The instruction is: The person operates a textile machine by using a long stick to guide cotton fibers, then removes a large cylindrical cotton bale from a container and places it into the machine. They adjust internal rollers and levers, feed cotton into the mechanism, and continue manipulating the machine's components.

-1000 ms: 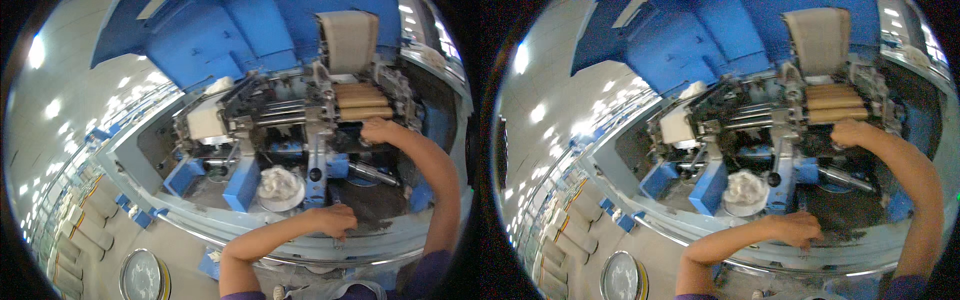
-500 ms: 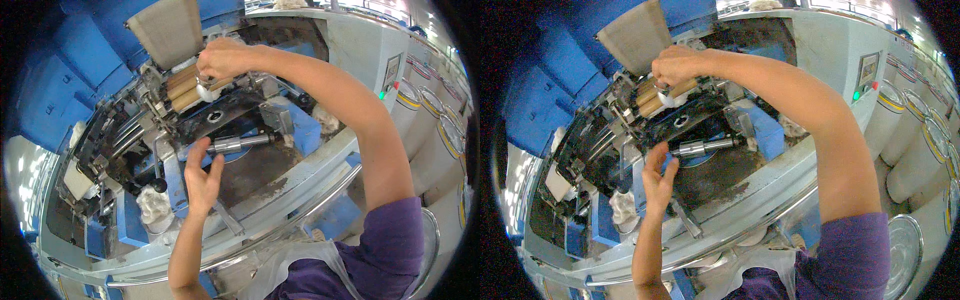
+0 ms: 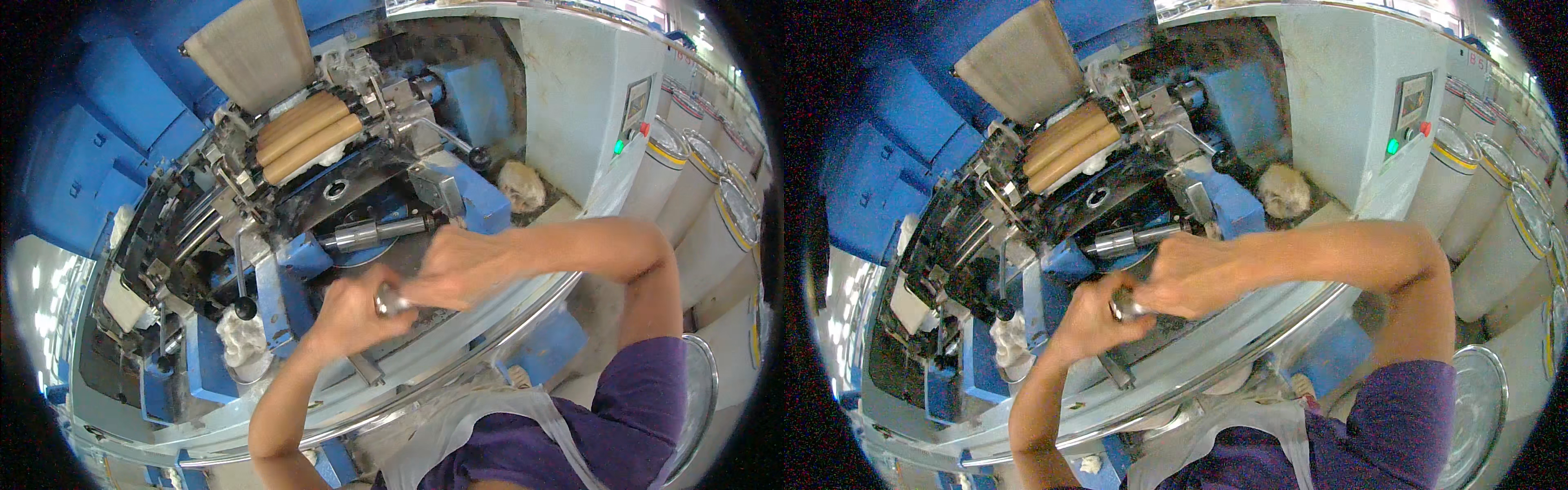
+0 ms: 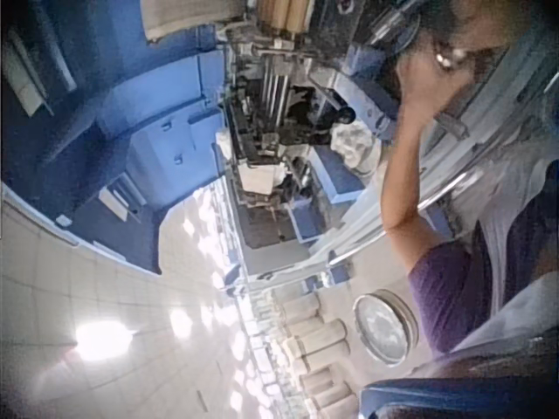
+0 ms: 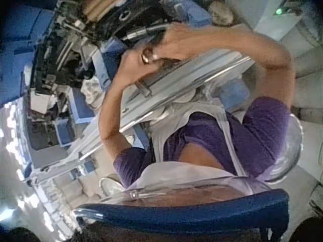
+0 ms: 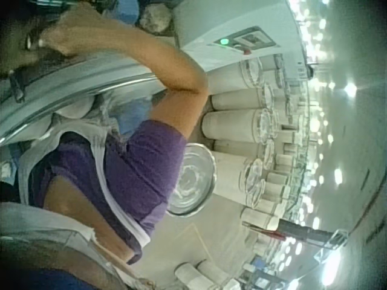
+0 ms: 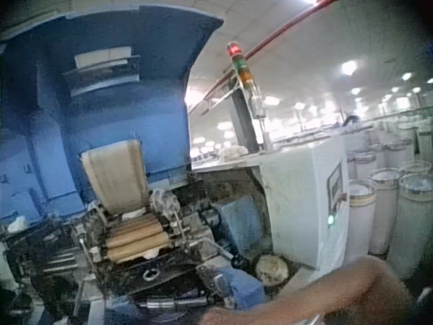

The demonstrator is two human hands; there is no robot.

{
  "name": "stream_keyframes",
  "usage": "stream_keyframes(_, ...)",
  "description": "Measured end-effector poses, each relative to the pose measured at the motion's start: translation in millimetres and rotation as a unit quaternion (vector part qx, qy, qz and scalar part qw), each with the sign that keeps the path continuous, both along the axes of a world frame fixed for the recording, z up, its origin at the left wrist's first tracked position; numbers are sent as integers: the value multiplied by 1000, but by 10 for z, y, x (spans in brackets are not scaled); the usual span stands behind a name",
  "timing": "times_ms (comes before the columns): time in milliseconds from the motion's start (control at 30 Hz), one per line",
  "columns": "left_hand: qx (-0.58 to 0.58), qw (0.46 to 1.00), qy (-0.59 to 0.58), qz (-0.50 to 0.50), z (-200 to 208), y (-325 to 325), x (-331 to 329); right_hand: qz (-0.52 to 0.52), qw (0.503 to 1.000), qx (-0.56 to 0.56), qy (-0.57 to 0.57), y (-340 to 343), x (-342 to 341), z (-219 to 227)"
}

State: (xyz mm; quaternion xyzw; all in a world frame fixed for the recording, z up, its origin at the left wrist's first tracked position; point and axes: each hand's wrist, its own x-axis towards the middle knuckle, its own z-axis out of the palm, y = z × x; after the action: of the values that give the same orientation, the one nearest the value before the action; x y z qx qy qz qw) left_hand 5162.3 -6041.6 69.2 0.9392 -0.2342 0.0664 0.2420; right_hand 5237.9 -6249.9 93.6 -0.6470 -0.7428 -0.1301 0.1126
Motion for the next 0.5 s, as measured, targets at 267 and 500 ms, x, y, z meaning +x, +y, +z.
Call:
stream_keyframes(267, -211, 962, -155, 78, -100, 401, -366, -241, 958, -70, 135, -210, 99, -129)
stream_keyframes(500, -440, 894, -91, -2, -99, 318, -235, -143, 966, 216, 4, 163, 115, 1)
